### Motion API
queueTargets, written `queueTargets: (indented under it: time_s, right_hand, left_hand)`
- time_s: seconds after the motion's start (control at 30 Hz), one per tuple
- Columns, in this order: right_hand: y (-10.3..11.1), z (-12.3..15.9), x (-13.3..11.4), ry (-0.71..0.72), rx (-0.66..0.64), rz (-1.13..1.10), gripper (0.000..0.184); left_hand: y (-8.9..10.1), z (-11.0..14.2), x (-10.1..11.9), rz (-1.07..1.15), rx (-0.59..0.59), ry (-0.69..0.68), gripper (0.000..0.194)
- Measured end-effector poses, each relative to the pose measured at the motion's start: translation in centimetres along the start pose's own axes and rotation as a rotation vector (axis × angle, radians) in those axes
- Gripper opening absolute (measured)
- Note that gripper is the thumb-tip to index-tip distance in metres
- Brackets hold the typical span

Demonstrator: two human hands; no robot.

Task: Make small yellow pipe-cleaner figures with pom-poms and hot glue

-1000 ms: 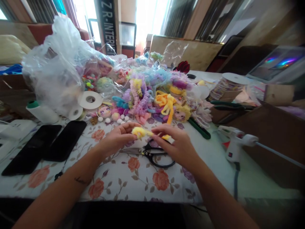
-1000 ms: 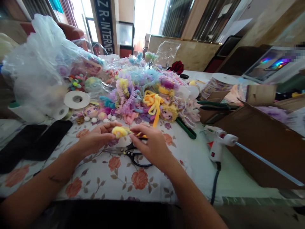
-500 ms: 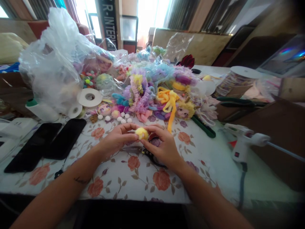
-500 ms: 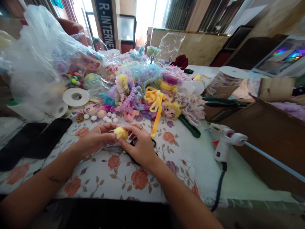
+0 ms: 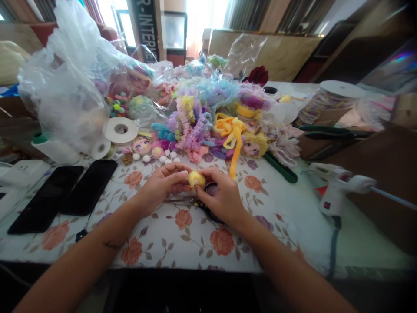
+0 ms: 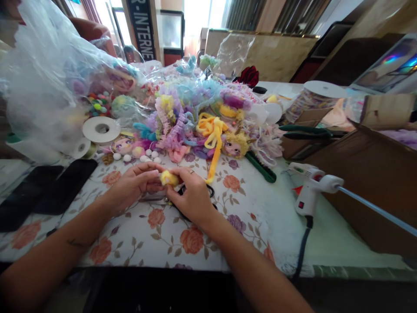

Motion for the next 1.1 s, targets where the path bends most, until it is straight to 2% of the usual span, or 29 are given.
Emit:
queueTargets:
  time_s: [0.13,0.47,0.87,1.1]
  right_hand:
    - [-0.16,0.02,-0.22,0.021,-0.023,0.045,0.019]
    - [-0.01,-0.06,-0.12,0.040,-0.011,-0.005,0.017]
    - [-0.25,0.08,0.09,0.034,0.003,0.047,0.020]
    - [-0.30,0.03,-0.08,0.016,-0.007,0.041,0.019]
  left_hand:
    - [-0.19,-0.06,-0.27,0.000,-0.011,0.000,0.016]
    - [0.15,-0.11,-0.57,0.024,-0.047,0.006,0.014]
    - [0.02,-0.17,-0.53,0.012,0.007,0.029,0.018]
    - [0.42,-0.32,-0.85,-0.135,0.044,0.009,0.021]
Point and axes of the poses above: each hand's wrist, its own z-axis away from the middle knuckle, its own y-axis out of the back of the hand, x = y × z, the point moved 2 cm from there along -z, towards the middle knuckle, and after that the axes turned 13 degrees about -x, right-handed, at the moved point
